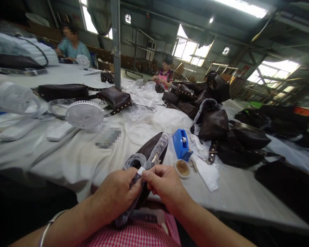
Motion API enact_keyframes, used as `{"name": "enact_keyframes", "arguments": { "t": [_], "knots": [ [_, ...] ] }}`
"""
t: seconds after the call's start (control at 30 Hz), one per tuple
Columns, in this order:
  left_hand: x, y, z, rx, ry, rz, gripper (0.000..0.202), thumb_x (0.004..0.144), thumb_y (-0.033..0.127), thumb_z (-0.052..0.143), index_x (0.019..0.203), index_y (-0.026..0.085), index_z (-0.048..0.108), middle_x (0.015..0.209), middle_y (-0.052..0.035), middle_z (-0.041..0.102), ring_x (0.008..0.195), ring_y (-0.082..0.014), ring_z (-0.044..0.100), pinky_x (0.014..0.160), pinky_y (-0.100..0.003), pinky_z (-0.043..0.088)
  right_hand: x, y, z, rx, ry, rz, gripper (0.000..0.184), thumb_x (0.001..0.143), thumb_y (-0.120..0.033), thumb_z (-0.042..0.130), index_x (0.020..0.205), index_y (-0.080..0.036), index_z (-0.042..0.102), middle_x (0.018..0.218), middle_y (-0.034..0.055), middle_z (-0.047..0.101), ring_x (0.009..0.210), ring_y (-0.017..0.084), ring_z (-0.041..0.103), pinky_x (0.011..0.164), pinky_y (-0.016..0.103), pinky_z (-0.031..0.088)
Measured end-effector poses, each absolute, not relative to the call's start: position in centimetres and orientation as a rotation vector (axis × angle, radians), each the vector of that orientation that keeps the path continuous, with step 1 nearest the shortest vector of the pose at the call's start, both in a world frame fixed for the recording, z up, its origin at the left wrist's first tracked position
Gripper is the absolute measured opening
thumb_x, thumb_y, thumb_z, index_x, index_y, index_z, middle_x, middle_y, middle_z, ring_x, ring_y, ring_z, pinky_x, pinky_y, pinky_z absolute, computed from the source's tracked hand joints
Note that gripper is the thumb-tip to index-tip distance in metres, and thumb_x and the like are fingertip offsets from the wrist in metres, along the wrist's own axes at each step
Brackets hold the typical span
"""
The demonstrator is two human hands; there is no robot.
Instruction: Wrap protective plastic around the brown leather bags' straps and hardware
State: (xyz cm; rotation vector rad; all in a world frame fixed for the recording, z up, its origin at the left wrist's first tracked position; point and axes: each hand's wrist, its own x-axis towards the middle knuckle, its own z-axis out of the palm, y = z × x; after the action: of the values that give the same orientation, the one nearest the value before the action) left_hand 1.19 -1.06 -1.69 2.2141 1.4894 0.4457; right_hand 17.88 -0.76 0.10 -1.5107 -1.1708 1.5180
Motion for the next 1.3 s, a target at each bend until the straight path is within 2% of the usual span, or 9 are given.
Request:
{"name": "enact_keyframes", "arguments": {
  "t": [0.37, 0.6, 0.7, 0.8, 0.97, 1.3],
  "knots": [
    [1.1, -0.8, -2.1, 2.346, 1.526, 0.412, 0.029, 0.096, 0.033, 0.041, 0.086, 0.016, 0.063, 0.069, -0.0106, 0.071, 0.063, -0.0273, 0.07, 0.053, -0.033, 0.045, 17.5, -0.3, -1.4, -1.665, -1.113, 1.488, 0.053, 0.062, -0.063, 0.078, 0.056, -0.018, 0.05, 0.043, -0.004, 0.049, 0.038, 0.006, 0.037, 0.037, 0.02, 0.023],
    [2.0, -1.4, -1.3, 2.554, 1.401, 0.155, 0.025, 0.092, 0.012, 0.044, 0.1, 0.012, 0.067, 0.076, -0.0127, 0.072, 0.065, -0.0277, 0.072, 0.05, -0.03, 0.048, 16.9, 0.1, -1.4, -1.748, -1.072, 1.547, 0.05, 0.065, -0.062, 0.074, 0.058, -0.021, 0.046, 0.041, -0.008, 0.039, 0.035, 0.007, 0.036, 0.034, 0.021, 0.023],
    [2.0, -1.5, -1.0, 2.546, 1.401, 0.104, 0.026, 0.091, 0.011, 0.044, 0.106, 0.01, 0.066, 0.078, -0.014, 0.073, 0.066, -0.0307, 0.072, 0.051, -0.034, 0.05, 17.1, 0.3, -1.1, -1.802, -1.14, 1.564, 0.048, 0.067, -0.062, 0.071, 0.058, -0.021, 0.048, 0.042, -0.0065, 0.042, 0.035, 0.008, 0.04, 0.033, 0.021, 0.026],
    [1.7, -1.4, -1.3, 2.517, 1.47, 0.172, 0.025, 0.094, 0.018, 0.042, 0.097, 0.012, 0.066, 0.071, -0.0128, 0.071, 0.062, -0.0317, 0.071, 0.05, -0.035, 0.048, 17.8, 0.2, -0.9, -1.738, -1.159, 1.634, 0.049, 0.066, -0.062, 0.073, 0.059, -0.019, 0.05, 0.043, -0.0051, 0.047, 0.037, 0.008, 0.042, 0.035, 0.02, 0.029],
    [1.2, -1.1, -2.2, 2.429, 1.598, 0.351, 0.028, 0.096, 0.032, 0.042, 0.085, 0.017, 0.062, 0.065, -0.0108, 0.07, 0.06, -0.0283, 0.07, 0.049, -0.032, 0.043, 18.5, -0.4, -1.0, -1.646, -1.131, 1.626, 0.043, 0.065, -0.054, 0.079, 0.059, -0.017, 0.057, 0.05, -0.0023, 0.057, 0.038, 0.006, 0.043, 0.036, 0.02, 0.03],
    [0.5, -0.7, -2.2, 2.294, 1.632, 0.506, 0.024, 0.094, 0.031, 0.045, 0.078, 0.018, 0.059, 0.065, -0.008, 0.067, 0.061, -0.0232, 0.065, 0.054, -0.031, 0.037, 17.1, 0.2, -0.9, -1.578, -1.027, 1.628, 0.04, 0.064, -0.046, 0.082, 0.056, -0.015, 0.058, 0.05, -0.0027, 0.056, 0.035, 0.005, 0.042, 0.032, 0.019, 0.036]
  ]
}}
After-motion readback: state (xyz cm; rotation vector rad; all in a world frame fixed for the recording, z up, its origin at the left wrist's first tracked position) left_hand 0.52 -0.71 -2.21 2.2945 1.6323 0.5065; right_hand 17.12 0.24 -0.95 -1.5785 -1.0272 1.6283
